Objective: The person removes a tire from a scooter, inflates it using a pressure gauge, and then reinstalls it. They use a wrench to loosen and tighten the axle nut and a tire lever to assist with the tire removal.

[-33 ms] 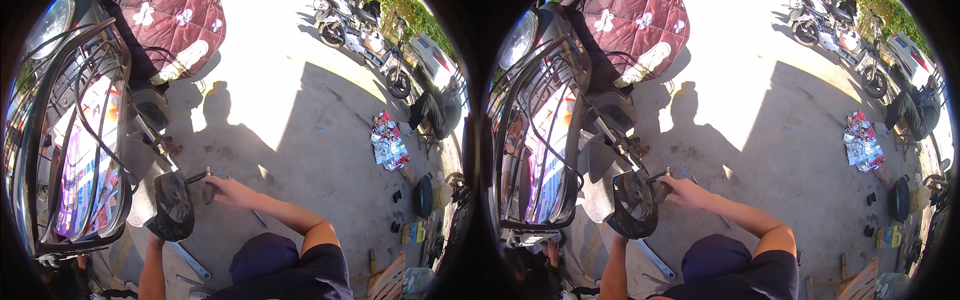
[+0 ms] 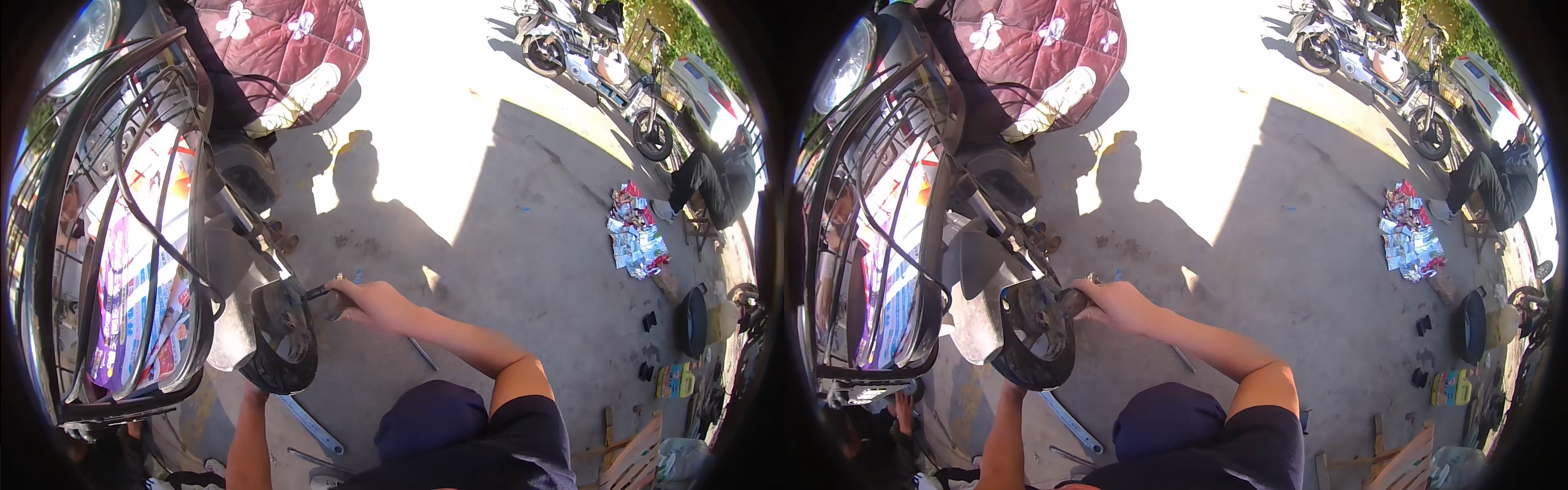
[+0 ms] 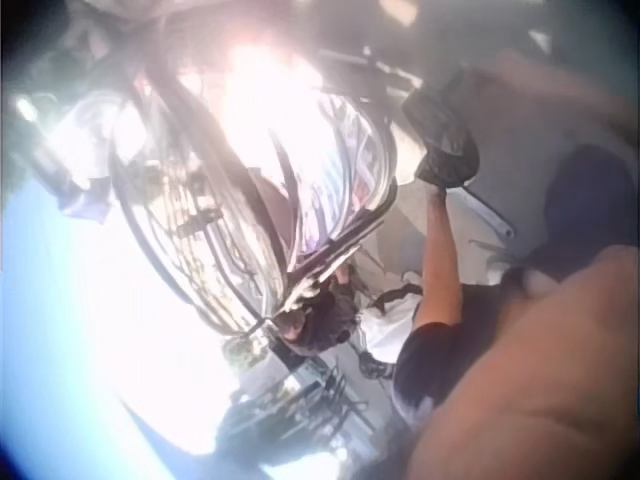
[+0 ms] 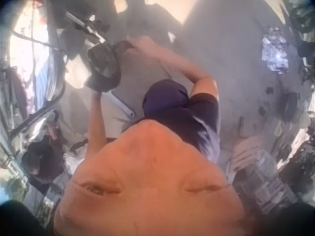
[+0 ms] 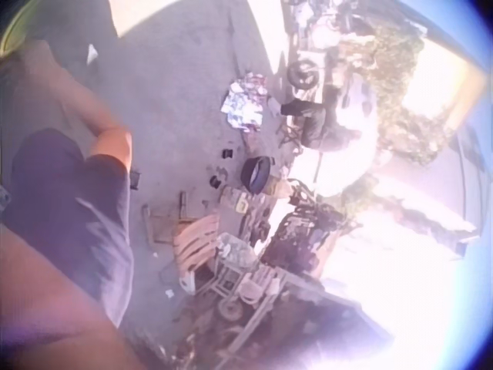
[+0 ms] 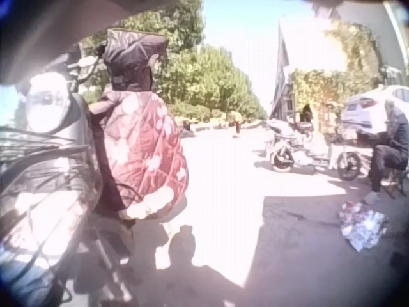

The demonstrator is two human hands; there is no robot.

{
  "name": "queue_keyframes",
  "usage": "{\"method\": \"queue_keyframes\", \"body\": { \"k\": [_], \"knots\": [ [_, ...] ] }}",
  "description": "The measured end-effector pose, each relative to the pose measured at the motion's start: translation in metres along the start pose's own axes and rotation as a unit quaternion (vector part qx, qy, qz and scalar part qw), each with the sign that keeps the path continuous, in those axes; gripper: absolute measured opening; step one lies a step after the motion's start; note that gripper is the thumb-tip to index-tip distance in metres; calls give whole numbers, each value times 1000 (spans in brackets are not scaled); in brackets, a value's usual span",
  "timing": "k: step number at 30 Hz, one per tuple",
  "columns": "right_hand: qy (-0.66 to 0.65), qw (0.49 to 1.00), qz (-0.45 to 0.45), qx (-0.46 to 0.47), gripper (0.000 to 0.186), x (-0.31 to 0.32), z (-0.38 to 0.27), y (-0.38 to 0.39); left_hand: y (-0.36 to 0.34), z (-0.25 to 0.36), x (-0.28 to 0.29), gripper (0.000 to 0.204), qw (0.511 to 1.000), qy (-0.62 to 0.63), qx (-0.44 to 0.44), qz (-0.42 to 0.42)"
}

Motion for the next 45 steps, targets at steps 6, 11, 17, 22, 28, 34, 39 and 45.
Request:
{"method": "queue_keyframes", "body": {
  "k": [6,11,17,22,28,34,39,45],
  "knots": [
    [110,976,162,92,35,64,79,-114,6,0,-7,50,1000,-2,-10,-4],
    [-93,972,202,-80,41,34,231,-154,14,0,-7,51,1000,-3,-24,14],
    [-322,816,201,-436,33,-68,405,-70,12,-7,-19,56,1000,-14,-20,5],
    [-434,762,207,-434,29,-93,374,-67,36,37,-52,61,983,-162,-82,-40],
    [-268,948,158,-71,38,35,192,-157,16,10,-20,64,998,-36,-41,-18],
    [50,984,157,68,37,44,38,-84,8,1,-10,63,1000,26,-8,-5],
    [149,966,140,160,40,21,-12,-4,-2,-17,0,57,997,59,33,-37],
    [228,954,140,137,42,14,-14,-16,4,1,-14,54,998,52,1,-31]
  ]
}}
Point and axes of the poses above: each hand's wrist, its own y-axis away from the middle knuckle, its own x-axis out of the back of the hand, z = x × y, the point moved 10 cm from there along -y, towards the middle knuckle, and after that the axes turned 13 degrees about x, right-handed, at the moved point
